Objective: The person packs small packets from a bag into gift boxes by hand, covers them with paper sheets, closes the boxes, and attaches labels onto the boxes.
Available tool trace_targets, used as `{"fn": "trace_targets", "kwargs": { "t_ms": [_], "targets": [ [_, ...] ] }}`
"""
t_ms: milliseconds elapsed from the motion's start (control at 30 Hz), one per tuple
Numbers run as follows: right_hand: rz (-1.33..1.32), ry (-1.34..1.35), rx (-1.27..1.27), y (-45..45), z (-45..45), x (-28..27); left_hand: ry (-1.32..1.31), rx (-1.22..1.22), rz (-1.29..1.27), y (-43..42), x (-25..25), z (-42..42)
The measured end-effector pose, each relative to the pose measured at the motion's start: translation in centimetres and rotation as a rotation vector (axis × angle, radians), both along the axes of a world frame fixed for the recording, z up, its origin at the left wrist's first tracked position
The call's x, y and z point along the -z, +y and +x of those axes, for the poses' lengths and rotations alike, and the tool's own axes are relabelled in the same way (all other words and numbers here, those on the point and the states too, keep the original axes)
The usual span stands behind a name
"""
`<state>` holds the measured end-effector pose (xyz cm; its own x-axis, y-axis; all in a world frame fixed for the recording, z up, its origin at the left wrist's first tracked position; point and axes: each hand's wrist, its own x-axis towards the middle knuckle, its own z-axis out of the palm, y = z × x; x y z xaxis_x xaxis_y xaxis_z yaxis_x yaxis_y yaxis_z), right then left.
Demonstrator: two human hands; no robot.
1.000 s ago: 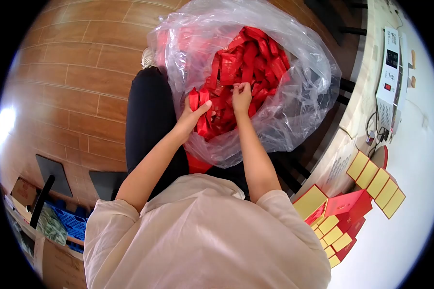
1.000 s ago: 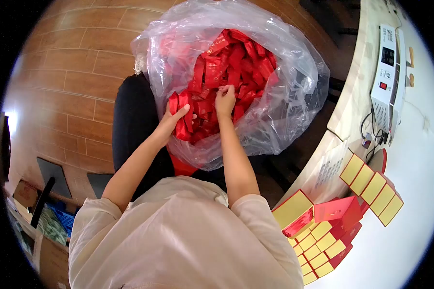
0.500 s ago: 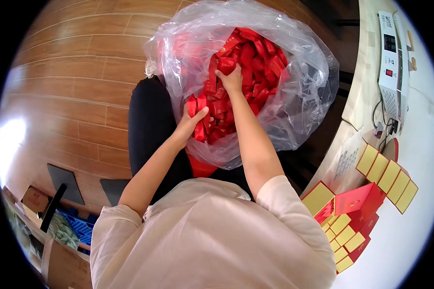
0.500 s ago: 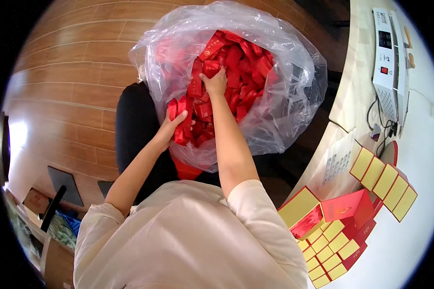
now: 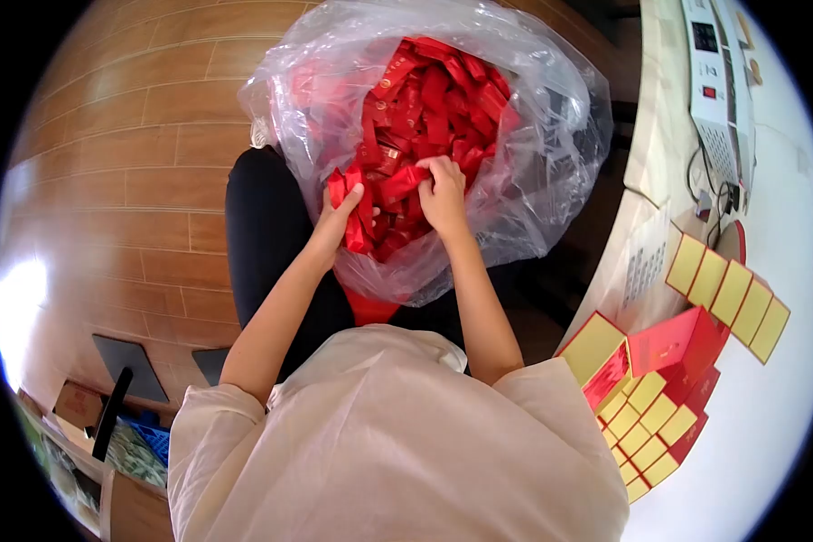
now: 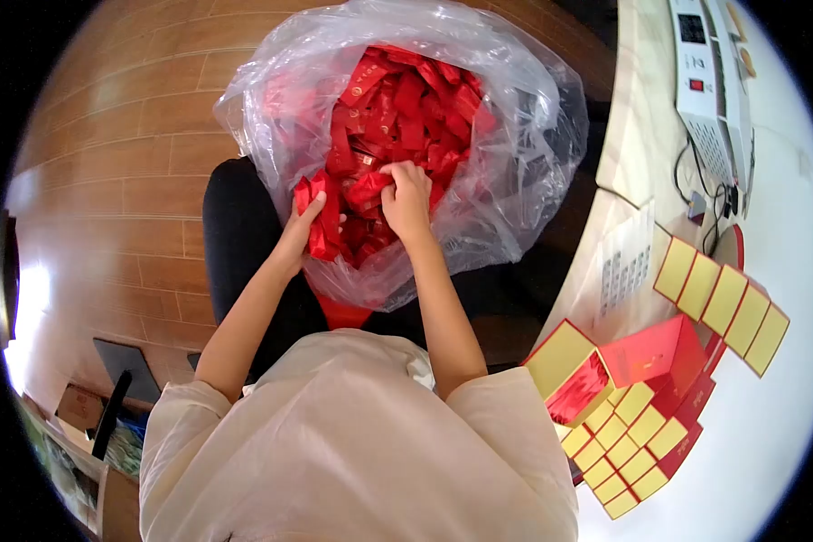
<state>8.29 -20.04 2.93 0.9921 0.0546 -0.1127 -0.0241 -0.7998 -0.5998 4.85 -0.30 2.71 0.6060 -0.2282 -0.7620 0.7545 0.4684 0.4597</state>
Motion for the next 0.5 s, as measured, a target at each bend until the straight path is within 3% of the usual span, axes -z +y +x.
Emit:
{"fn": "trace_targets", "kwargs": {
  "t_ms": [200, 300, 400, 500],
  "targets": [
    [0.084, -0.228, -0.263, 1.5, -5.0, -7.4, -0.023, 0.242, -0.138, -0.4, -3.5, -1.5],
    [0.254, -0.251, -0.229, 3.5, -6.5, -9.0, 0.045, 0.295, -0.225, -0.3, -5.3, -2.9],
    [0.447, -0.249, -0.014, 4.5, -7.7, -10.3, 0.062, 0.205, -0.307, -0.1, -7.9, -3.9],
    [0.536, -0.211, -0.110, 4.2, -9.6, -12.6, 0.009, 0.014, -0.404, -0.4, -10.7, -4.5]
  ]
}}
